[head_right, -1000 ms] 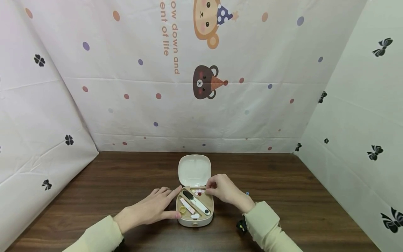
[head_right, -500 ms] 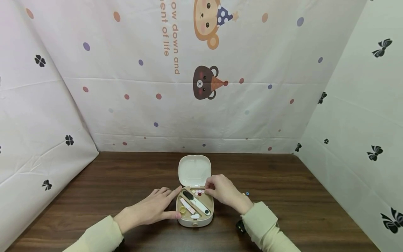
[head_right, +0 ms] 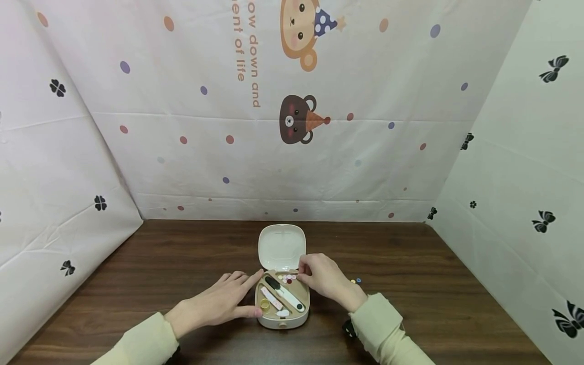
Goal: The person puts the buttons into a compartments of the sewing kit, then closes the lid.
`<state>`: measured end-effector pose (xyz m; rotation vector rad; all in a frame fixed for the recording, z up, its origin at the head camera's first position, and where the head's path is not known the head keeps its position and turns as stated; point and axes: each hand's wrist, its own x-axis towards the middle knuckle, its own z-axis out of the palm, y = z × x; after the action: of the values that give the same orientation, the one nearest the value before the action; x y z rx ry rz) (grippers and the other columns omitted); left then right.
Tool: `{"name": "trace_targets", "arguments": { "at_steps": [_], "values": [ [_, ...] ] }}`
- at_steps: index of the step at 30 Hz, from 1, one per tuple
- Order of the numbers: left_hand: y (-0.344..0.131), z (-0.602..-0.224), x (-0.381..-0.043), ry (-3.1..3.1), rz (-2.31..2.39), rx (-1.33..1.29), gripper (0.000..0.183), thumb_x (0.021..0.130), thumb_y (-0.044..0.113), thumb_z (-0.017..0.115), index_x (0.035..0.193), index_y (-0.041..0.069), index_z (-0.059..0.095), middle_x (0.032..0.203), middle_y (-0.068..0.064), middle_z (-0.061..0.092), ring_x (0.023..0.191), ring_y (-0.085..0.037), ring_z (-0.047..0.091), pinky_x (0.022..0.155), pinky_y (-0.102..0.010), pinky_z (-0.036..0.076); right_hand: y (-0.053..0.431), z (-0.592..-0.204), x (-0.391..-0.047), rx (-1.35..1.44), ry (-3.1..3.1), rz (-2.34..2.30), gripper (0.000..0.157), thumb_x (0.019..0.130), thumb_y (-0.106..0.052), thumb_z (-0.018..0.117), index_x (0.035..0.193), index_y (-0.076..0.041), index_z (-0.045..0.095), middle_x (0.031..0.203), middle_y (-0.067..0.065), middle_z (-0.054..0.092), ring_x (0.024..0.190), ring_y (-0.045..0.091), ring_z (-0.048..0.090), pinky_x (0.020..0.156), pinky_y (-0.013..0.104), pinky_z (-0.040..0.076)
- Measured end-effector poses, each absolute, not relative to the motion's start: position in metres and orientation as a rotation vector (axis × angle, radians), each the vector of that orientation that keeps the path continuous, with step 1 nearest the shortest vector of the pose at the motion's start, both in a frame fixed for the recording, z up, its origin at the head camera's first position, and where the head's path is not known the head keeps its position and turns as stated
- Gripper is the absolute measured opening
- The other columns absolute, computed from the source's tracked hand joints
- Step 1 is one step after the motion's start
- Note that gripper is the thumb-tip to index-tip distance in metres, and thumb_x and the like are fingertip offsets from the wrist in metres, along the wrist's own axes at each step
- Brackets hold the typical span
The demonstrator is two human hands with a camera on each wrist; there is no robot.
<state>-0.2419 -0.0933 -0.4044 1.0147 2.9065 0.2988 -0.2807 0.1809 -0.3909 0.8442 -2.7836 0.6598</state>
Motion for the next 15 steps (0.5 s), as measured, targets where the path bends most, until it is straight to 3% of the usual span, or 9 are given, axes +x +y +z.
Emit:
{"name": "trace_targets", "arguments": {
  "at_steps": [15],
  "values": [
    [-0.093,-0.403,-0.241,2.916,0.311,1.031,0.094,0.086,0.075,0.040,0.153,0.011,0.027,0.139,-0.011,0.054,0.129,-0.029,0.047,0.106,-0.053,0.036,0.195,-0.389,-0.282,0.821,-2.744,0.782,0.013,0.088,-0.014,0.070,0.076,-0.016,0.063,0.063,-0.009,0.053,0.054,-0.002,0.041,0.050,0.018,0.038]
  ]
}}
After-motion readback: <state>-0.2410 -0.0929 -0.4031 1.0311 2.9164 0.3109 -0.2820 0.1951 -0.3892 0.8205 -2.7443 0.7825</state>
